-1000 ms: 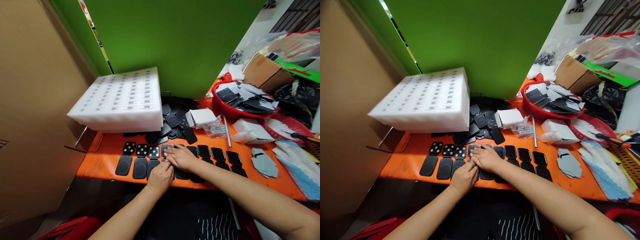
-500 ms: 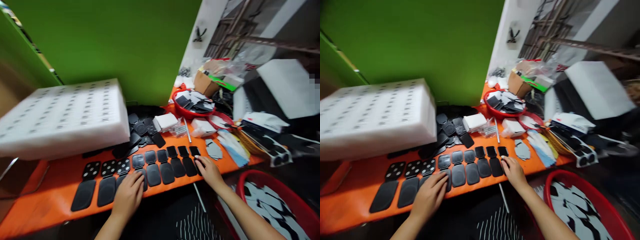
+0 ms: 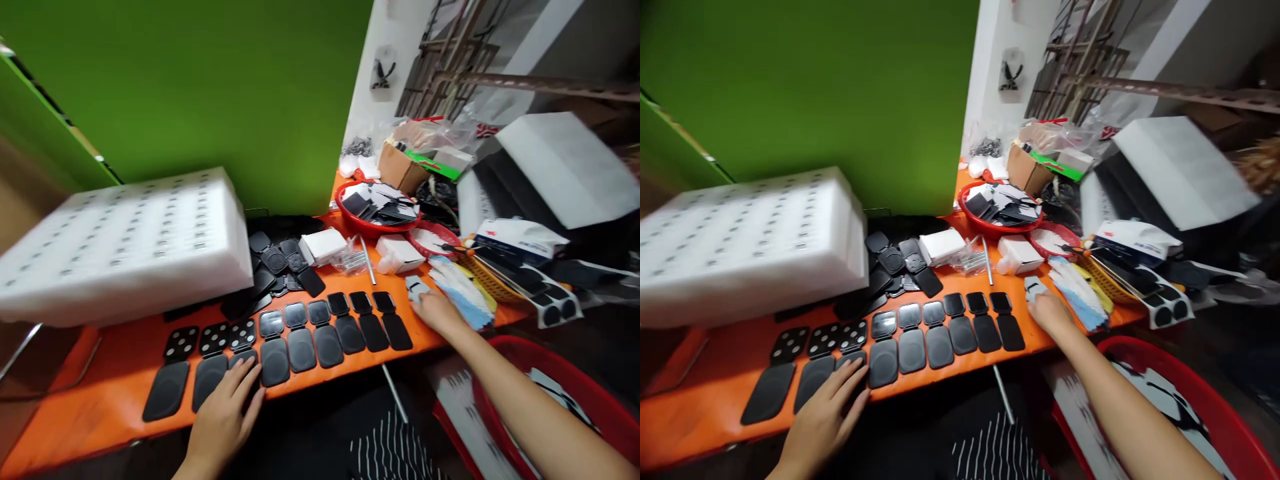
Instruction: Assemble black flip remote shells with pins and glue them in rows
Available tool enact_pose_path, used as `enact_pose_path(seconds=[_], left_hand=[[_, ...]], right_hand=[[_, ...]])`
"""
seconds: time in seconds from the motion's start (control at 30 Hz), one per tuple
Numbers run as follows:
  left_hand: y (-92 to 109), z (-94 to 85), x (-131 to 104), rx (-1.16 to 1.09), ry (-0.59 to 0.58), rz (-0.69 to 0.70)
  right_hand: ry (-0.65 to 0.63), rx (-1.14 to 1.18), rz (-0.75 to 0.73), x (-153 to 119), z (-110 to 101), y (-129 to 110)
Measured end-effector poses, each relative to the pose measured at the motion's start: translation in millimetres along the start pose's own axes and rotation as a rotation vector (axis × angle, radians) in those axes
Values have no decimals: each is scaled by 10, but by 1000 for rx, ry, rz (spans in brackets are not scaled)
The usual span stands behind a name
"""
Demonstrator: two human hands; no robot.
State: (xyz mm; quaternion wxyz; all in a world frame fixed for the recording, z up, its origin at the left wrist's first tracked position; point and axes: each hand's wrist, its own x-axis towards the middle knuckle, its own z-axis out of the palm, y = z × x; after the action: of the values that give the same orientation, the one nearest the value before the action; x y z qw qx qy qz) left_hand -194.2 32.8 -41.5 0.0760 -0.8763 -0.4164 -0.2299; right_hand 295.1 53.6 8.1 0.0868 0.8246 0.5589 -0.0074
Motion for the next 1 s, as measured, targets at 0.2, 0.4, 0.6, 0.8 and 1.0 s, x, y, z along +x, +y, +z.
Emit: enact_pose_path(seconds=[0.2,0.4,0.6,0.8,1.0], left_hand=[[-162,-114,25,-46,17,-74],[-156,-46,77,-100,64,-157],[-152,-22,54,-113,47,-210],[-164,-17,39,-109,36,-231],[-165,-4,32,-104,46,-237]], right_hand=[[245,267,-128,-288,-138,-297],[-162,851,-498,-699,-350,-2036],[-315,855,-717,-531,-295,-3213],[-458,773,-837,-347,-187,-3464],[-440,676,-802,-364,-244,-3517]])
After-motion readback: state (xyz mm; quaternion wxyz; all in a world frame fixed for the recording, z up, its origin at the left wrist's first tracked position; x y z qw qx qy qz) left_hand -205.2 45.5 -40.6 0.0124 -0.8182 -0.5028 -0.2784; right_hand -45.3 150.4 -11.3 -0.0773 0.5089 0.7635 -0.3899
